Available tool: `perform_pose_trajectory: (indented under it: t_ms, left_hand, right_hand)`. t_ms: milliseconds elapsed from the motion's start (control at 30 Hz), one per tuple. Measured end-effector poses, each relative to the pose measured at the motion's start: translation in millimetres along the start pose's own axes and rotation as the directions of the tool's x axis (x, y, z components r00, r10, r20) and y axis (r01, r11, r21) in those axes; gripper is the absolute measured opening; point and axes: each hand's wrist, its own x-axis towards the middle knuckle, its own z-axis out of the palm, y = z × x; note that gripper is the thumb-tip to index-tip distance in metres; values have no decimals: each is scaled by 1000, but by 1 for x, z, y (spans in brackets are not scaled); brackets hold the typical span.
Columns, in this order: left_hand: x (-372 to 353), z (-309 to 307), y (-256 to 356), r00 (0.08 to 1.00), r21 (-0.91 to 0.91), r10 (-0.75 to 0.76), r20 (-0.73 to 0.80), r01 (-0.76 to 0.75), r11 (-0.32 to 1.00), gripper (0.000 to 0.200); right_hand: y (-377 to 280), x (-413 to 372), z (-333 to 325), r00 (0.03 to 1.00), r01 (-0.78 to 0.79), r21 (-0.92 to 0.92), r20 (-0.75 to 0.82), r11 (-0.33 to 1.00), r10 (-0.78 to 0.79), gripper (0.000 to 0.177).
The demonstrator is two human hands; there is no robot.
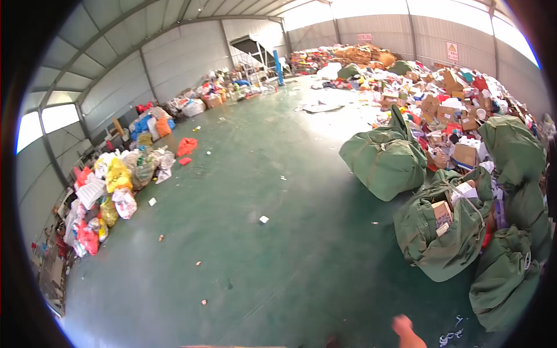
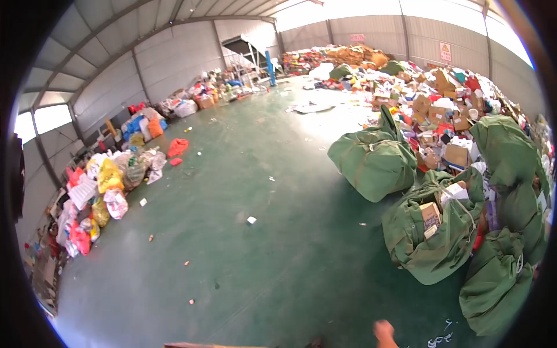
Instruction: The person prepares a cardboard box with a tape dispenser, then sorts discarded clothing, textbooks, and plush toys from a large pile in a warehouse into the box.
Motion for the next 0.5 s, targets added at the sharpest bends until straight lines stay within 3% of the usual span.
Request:
perform_pose_trajectory:
  t_ms: [100,133,167,200,233,267,333,400,433,500]
  left_hand:
    - [61,-23,14,999,-30,-33,-17,32,999,38]
    - [88,-28,19,999,-37,-36,-18,35,999,38]
    - [117,-34,25,999,-45,-35,-19,34,998,38]
    - [149,-40,31,999,-50,-30,-16,29,998,38]
    - [179,-45,36,1000,-51,-21,-9,21,998,38]
    - [214,-55,42,1000,-44,-6,-3,6,999,38]
    - [284,-78,56,999,-29,34,20,-34,999,38]
    - [357,-108,77,995,-11,92,47,-92,996,38]
    - [390,-122,89,991,-7,116,66,-116,993,38]
    - [452,-146,116,982,9,152,111,-154,988,38]
  right_hand:
    - [-240,40,53,936,310,278,78,909,-343,33]
    - [-302,82,93,844,484,258,115,836,-524,34]
    - [-373,73,107,777,551,252,190,795,-599,33]
    - [-437,55,113,669,575,383,289,723,-685,32]
    - [-480,74,141,375,856,287,226,429,-899,29]
    - [-509,80,149,386,853,286,215,436,-897,29]
    - [-566,82,150,200,940,192,355,281,-913,24]
    - [-565,126,162,331,916,96,366,389,-870,22]
    - [-536,172,177,465,842,86,380,532,-799,21]
    - [-459,222,162,622,761,-64,354,645,-699,20]
